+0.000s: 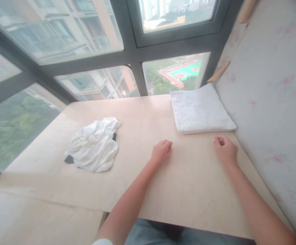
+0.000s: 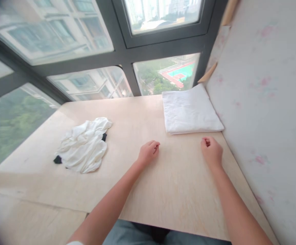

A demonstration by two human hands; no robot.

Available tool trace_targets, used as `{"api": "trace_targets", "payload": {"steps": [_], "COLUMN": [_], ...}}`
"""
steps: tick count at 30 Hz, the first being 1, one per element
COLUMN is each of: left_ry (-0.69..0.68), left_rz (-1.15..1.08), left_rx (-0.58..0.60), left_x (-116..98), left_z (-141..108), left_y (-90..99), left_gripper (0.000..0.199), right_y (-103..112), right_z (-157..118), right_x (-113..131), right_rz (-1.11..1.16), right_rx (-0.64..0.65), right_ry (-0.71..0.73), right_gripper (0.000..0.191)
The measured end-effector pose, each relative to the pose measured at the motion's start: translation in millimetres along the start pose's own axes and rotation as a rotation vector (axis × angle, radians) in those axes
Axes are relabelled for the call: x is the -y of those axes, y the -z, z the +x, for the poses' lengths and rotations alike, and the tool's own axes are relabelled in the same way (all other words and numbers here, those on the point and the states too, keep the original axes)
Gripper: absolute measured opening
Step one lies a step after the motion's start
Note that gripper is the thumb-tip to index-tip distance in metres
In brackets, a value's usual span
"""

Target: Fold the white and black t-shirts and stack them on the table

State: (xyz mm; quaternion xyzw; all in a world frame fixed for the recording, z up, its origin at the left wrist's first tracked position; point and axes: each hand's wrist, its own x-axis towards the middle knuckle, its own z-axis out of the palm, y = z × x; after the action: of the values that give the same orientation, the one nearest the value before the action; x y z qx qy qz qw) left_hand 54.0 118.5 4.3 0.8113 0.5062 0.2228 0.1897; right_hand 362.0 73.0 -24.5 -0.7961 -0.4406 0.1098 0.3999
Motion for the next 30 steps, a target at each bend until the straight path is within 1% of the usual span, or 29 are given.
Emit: {"api": "trace_targets", "payload": {"steps": [2, 5, 6, 7, 8, 9, 11, 13, 14, 16, 18, 20, 22, 23, 25, 26, 28, 30], "left_ry": [0.032, 0.156, 0.222, 0.332, 0.452, 0.550, 0.660, 0.689, 0.695, 0.712, 0.714, 0.702, 0.703, 0.711, 0.738, 0.754, 0.791, 0.814], "left_rz": [0.106, 0.258, 0.323, 0.473, 0.580, 0.631, 0.652, 0.614, 0.598, 0.584, 0.603, 0.591, 0.507, 0.449, 0.350, 0.322, 0.264, 0.193], "left_rx": [-0.054, -0.203, -0.271, -0.338, -0.372, -0.353, -0.281, -0.223, -0.216, -0.236, -0.296, -0.339, -0.324, -0.305, -0.296, -0.317, -0.402, -0.512], "left_x": [22.5, 67.0, 83.4, 99.6, 114.9, 128.6, 149.9, 162.4, 165.9, 169.5, 171.5, 174.2, 178.1, 180.1, 183.0, 183.2, 180.1, 170.7], "left_z": [-26.7, -63.9, -74.9, -85.0, -94.0, -102.0, -113.9, -119.5, -119.8, -115.8, -107.7, -97.7, -87.7, -83.1, -74.9, -71.1, -63.3, -53.6], "left_y": [31.9, 94.1, 114.8, 134.0, 151.1, 165.8, 188.3, 203.6, 209.6, 220.0, 229.3, 237.5, 245.0, 248.8, 257.3, 262.2, 273.6, 286.4], "left_gripper": [0.026, 0.040, 0.044, 0.048, 0.051, 0.053, 0.047, 0.034, 0.029, 0.029, 0.036, 0.052, 0.068, 0.068, 0.053, 0.044, 0.034, 0.035], "right_y": [2.1, 5.9, 6.7, 7.1, 7.1, 6.8, 5.9, 5.1, 4.8, 4.5, 4.0, 3.2, 2.2, 1.7, 1.2, 1.1, 1.4, 1.7], "right_z": [-8.2, -17.4, -18.9, -19.7, -19.9, -19.6, -18.9, -18.4, -18.3, -18.1, -17.5, -16.4, -15.2, -14.7, -14.1, -14.1, -14.1, -14.2], "right_x": [-4.2, -4.6, -3.9, -3.1, -2.6, -2.4, -2.8, -3.8, -4.4, -5.3, -6.0, -6.6, -6.9, -6.8, -6.3, -5.9, -4.8, -3.8], "right_rz": [-0.017, -0.033, -0.037, -0.040, -0.044, -0.051, -0.062, -0.074, -0.079, -0.086, -0.086, -0.083, -0.081, -0.079, -0.071, -0.068, -0.067, -0.072], "right_rx": [0.016, 0.011, 0.011, 0.013, 0.016, 0.021, 0.028, 0.033, 0.035, 0.035, 0.041, 0.042, 0.038, 0.033, 0.027, 0.027, 0.026, 0.026], "right_ry": [0.017, 0.024, 0.023, 0.023, 0.025, 0.029, 0.040, 0.047, 0.048, 0.045, 0.046, 0.049, 0.051, 0.051, 0.060, 0.067, 0.074, 0.078], "right_gripper": [0.031, 0.030, 0.030, 0.029, 0.029, 0.029, 0.029, 0.029, 0.029, 0.028, 0.029, 0.029, 0.030, 0.030, 0.031, 0.031, 0.032, 0.033]}}
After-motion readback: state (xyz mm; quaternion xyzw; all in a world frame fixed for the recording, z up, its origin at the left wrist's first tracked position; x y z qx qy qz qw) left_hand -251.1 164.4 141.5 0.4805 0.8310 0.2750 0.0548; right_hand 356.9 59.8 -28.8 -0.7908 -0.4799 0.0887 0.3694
